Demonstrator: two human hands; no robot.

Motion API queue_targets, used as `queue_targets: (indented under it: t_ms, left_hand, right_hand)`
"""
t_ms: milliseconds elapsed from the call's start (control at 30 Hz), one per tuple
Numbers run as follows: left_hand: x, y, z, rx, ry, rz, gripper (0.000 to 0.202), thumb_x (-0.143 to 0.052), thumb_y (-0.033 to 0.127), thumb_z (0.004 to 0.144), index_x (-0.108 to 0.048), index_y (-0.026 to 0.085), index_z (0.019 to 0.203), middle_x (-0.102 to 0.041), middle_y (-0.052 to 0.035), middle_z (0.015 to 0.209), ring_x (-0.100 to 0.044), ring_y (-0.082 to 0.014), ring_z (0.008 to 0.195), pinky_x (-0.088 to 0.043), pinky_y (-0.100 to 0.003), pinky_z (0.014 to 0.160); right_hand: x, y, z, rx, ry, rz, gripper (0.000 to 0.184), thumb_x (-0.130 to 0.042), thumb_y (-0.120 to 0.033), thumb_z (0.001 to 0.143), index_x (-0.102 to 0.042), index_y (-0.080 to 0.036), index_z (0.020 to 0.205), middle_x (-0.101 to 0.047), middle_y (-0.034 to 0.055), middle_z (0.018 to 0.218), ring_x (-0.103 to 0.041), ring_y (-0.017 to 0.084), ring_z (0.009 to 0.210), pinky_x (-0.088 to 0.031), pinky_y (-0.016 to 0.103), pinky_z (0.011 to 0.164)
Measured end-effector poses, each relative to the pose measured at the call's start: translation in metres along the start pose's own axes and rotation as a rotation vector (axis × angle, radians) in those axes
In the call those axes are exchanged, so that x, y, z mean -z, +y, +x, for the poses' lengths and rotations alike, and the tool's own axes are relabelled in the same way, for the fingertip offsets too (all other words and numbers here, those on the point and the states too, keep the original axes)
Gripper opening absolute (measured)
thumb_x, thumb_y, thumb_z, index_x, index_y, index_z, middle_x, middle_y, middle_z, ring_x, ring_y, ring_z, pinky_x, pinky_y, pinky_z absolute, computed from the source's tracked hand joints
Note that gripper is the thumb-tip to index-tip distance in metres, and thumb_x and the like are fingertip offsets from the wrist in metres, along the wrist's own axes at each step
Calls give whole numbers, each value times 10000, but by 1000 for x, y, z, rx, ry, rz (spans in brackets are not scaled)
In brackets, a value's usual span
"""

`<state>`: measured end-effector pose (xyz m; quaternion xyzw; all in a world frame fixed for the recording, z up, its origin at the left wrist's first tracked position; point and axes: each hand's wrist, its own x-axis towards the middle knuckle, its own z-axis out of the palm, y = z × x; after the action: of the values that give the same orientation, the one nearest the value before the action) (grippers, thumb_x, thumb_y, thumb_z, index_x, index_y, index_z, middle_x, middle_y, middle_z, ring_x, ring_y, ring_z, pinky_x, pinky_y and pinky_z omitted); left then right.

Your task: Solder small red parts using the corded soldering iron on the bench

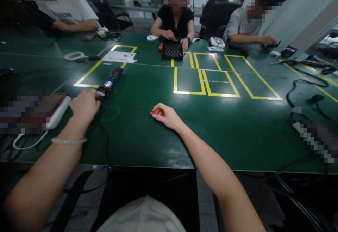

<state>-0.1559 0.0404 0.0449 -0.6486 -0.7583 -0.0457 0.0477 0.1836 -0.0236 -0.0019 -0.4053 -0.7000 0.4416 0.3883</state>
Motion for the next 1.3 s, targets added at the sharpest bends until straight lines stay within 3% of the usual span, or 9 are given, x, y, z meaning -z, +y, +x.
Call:
queue_targets:
  t_ms: [333,633,767,1000,1300]
  left_hand:
    - [-3,2,-12,7,45,11,462,-480,492,951,-534,125,1226,-529,-198,1272,-617,-368,1036,-508,-464,787]
    - [-11,-6,12,199,-56,-108,749,-424,708,903,-474,49,1256,-589,-237,1234,-588,-383,1080,-473,-520,867]
    - [-12,-10,20,153,-144,-44,758,-339,733,915,-523,56,1203,-595,-212,1188,-580,-352,1040,-474,-503,860]
    - [-14,-8,13,41,-106,6,645,-372,638,948,-538,56,1172,-623,-215,1173,-605,-338,1014,-494,-449,835]
    - [-14,31,-14,-152,-85,-26,559,-438,649,916,-591,156,1131,-669,-179,1117,-652,-355,982,-494,-407,763]
  right_hand:
    - [-1,2,0,0,-3,-5,215,-662,-329,842,-606,-181,987,-613,-6,807,-539,109,673,-454,253,654]
    - [0,2,1,12,-4,-1,215,-666,-318,840,-611,-170,986,-610,-8,803,-537,104,671,-448,251,657]
    - [0,2,1,3,-3,-9,205,-667,-311,839,-612,-173,981,-607,-13,789,-539,104,668,-447,247,649]
    - [-1,3,1,-4,-6,-4,216,-663,-322,840,-606,-175,988,-604,-11,803,-533,102,665,-447,251,654]
    - [-2,3,2,0,22,-24,211,-669,-322,825,-598,-184,966,-591,-25,753,-508,101,617,-412,243,601]
